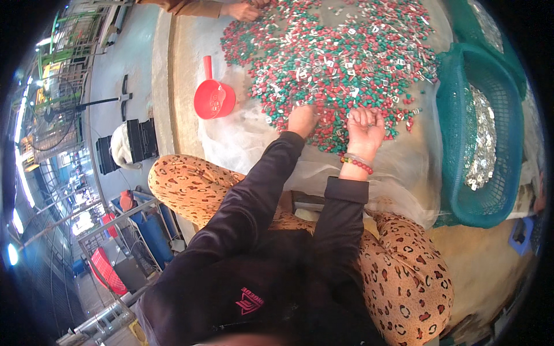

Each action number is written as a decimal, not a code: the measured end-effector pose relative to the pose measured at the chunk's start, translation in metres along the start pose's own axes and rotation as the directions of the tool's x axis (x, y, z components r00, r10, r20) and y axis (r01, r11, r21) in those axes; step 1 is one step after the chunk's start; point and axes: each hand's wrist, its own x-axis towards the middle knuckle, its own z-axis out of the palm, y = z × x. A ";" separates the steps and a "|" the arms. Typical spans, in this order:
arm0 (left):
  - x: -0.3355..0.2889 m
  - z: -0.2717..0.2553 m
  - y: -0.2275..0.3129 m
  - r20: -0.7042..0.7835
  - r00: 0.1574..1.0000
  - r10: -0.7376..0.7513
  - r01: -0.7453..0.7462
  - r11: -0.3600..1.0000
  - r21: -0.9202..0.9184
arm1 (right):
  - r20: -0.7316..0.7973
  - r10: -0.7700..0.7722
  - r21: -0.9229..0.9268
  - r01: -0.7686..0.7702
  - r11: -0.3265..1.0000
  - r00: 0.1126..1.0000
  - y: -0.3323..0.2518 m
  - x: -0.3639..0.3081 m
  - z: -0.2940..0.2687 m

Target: The person sits on the floor and sorts small red and green capsule-like objects by hand, picking them from a large pile on a table and placing them into a green basket. Another person works alongside at the same table.

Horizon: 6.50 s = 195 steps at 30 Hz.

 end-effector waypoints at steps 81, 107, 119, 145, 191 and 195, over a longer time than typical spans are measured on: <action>0.026 -0.050 0.015 0.374 0.915 -0.151 0.401 0.444 -0.802 | 0.119 -0.282 -0.450 0.305 0.839 0.952 -0.002 -0.006 0.012; 0.046 -0.018 0.062 0.165 0.893 0.419 -0.448 0.859 0.247 | 0.006 -0.353 -0.525 0.303 0.795 0.936 -0.011 -0.007 0.011; 0.017 -0.113 0.025 0.324 0.882 0.342 0.399 -0.176 -0.900 | 0.436 -0.469 -0.767 0.045 -0.639 0.768 -0.009 0.032 -0.079; 0.043 -0.044 0.017 0.114 0.993 -0.017 0.049 0.957 -0.287 | 0.283 -0.142 -0.641 0.297 0.707 0.949 0.004 -0.002 0.022; 0.026 -0.034 -0.029 0.082 0.995 0.050 0.047 0.490 -0.870 | 0.197 -0.047 -0.592 0.157 0.791 0.979 0.004 -0.013 0.050; 0.012 -0.093 -0.020 0.204 0.924 0.324 0.344 -0.467 -0.815 | 0.221 -0.037 -0.600 0.166 0.783 0.975 0.005 -0.013 0.052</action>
